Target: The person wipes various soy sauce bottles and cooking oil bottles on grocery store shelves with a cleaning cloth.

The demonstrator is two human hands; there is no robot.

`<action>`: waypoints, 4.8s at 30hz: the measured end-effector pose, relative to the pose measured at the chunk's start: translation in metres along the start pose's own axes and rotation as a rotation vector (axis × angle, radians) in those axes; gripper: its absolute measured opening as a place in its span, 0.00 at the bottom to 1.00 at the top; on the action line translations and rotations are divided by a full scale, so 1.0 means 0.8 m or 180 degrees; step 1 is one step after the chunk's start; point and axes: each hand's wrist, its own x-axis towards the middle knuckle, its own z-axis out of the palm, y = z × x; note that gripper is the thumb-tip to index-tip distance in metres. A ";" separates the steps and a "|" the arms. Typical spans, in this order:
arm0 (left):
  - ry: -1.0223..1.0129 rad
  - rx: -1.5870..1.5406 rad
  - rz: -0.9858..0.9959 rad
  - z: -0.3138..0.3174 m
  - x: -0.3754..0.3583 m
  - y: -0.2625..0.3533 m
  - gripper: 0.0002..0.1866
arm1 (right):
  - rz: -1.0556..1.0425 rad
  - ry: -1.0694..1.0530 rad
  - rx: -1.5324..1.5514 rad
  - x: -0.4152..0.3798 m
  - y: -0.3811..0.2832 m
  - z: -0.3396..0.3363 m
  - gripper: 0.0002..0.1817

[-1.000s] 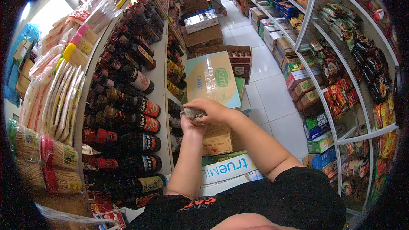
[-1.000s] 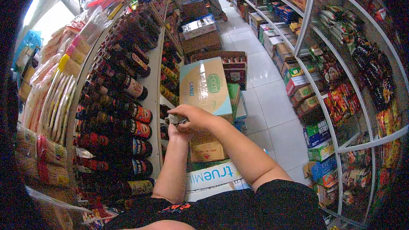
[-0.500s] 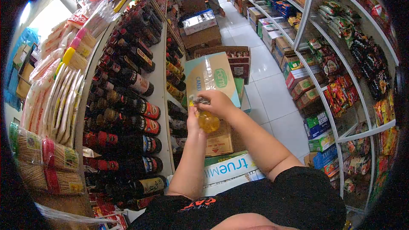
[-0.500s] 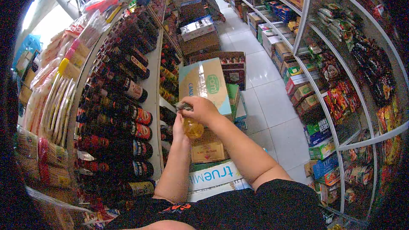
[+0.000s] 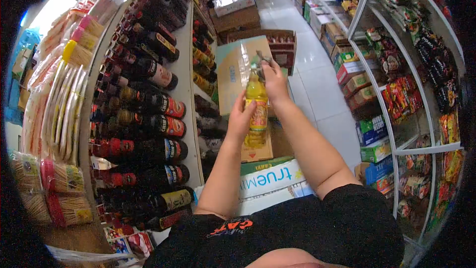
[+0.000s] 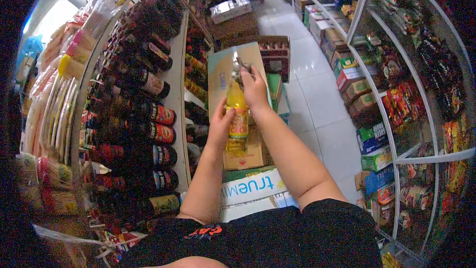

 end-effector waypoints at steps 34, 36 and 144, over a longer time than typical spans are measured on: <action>0.2068 -0.0910 -0.0141 -0.038 0.010 -0.016 0.21 | -0.0070 -0.2617 -0.1278 -0.030 0.015 0.024 0.23; 0.1987 -0.1468 -0.0092 -0.040 0.009 -0.009 0.19 | -0.0304 -0.2875 -0.1502 -0.032 0.008 0.022 0.22; 0.8273 -0.0177 -0.2646 0.106 -1.125 -0.501 0.38 | -0.2609 -0.3321 -0.3909 -0.296 -0.019 -0.041 0.19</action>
